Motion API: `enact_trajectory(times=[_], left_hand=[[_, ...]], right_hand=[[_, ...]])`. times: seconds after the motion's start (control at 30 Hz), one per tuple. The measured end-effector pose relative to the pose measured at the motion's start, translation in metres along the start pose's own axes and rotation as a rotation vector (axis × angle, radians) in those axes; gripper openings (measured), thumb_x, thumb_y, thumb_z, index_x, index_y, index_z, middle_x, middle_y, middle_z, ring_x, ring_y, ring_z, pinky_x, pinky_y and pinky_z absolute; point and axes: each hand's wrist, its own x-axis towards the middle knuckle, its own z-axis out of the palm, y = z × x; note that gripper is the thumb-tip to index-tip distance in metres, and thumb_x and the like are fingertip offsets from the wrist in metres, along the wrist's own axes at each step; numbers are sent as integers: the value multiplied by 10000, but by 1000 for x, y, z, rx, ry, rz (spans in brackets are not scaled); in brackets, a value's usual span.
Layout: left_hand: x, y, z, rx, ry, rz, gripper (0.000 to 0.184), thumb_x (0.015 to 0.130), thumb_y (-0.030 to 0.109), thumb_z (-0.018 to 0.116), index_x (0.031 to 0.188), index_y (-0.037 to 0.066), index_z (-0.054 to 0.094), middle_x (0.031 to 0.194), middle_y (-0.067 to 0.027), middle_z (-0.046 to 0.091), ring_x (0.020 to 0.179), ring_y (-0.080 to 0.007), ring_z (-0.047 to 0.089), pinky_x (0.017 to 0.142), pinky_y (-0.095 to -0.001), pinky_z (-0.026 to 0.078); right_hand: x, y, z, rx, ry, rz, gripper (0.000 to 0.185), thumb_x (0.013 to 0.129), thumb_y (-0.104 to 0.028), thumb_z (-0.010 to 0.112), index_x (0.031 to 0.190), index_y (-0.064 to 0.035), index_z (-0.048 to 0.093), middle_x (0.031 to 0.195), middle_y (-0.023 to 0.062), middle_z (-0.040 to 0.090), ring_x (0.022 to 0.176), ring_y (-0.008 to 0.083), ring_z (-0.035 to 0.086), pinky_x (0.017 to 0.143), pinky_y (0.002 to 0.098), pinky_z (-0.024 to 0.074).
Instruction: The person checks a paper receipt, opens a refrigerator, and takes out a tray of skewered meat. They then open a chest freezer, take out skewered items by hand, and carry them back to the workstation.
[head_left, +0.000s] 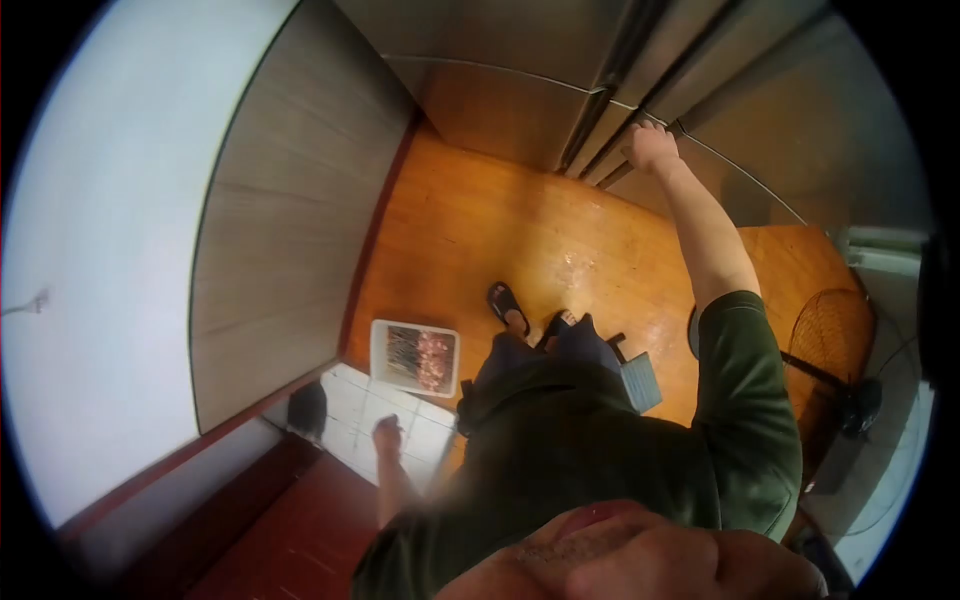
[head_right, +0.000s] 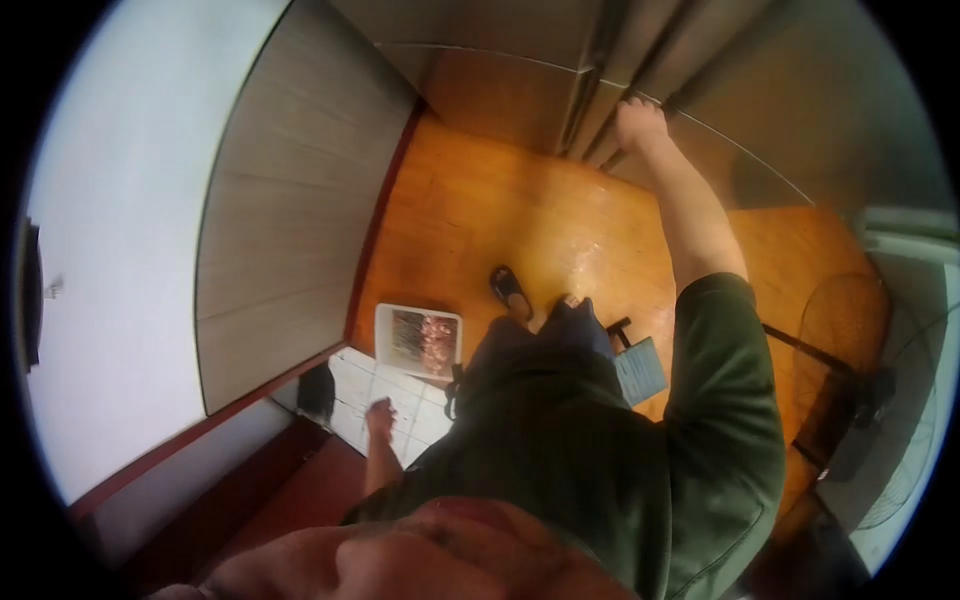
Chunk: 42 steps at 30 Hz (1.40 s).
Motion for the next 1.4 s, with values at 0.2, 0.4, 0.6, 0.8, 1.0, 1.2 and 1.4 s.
enact_trajectory(times=[0.2, 0.4, 0.6, 0.8, 1.0, 1.2, 1.4], left_hand=[[4, 182, -47, 240, 132, 146, 320, 869, 254, 571, 998, -30, 645, 907, -178, 670, 815, -282, 641, 759, -358, 491], [0, 289, -4, 292, 75, 264, 289, 866, 214, 627, 1011, -35, 628, 1003, -184, 660, 872, -265, 659, 772, -337, 515], [17, 428, 108, 254, -52, 602, 210, 853, 154, 637, 974, -17, 627, 890, -167, 640, 791, -297, 633, 687, -355, 487], [26, 588, 197, 76, 43, 583, 440, 907, 377, 571, 1153, 12, 566, 1164, -221, 561, 1098, -323, 546, 927, -397, 419], [76, 537, 174, 587, 369, 572, 868, 828, 560, 573, 1399, -18, 265, 1417, -227, 332, 1358, -369, 254, 1099, -599, 56], [141, 488, 73, 695, 457, 897, 844, 807, 561, 582, 1433, 81, 280, 1472, -166, 281, 1376, -342, 240, 1056, -659, 54], [185, 483, 17, 749, 349, 1062, 821, 838, 598, 504, 1430, 69, 294, 1456, -159, 309, 1364, -337, 264, 1098, -580, 55]], right_hand=[[51, -40, 33, -556, 9, -317, 363, 913, -226, 457, 1244, -107, 547, 1273, 74, 534, 1243, 240, 419, 1058, 468, 239], [95, -59, 57, -717, 67, -375, 344, 904, -232, 468, 1209, -114, 573, 1201, 38, 578, 1203, 211, 452, 1022, 398, 258], [76, -57, 67, -769, -14, -457, 277, 875, -270, 515, 1051, -137, 681, 1083, 28, 639, 1045, 199, 541, 887, 396, 355], [-93, -155, 155, -24, 411, -1019, 283, 794, -266, 548, 957, -72, 674, 962, 99, 643, 848, 269, 595, 867, 446, 393], [-145, -144, 182, 531, -620, -1012, 310, 804, -334, 583, 991, -94, 638, 1004, 145, 624, 932, 304, 614, 868, 449, 424], [-117, -15, 399, 587, -565, -126, 544, 829, -374, 663, 1210, -2, 552, 1195, 212, 580, 1012, 343, 599, 889, 382, 480], [-48, 79, 429, 455, -367, 41, 397, 851, -349, 638, 1019, 11, 622, 903, 198, 651, 867, 360, 618, 739, 378, 495]])
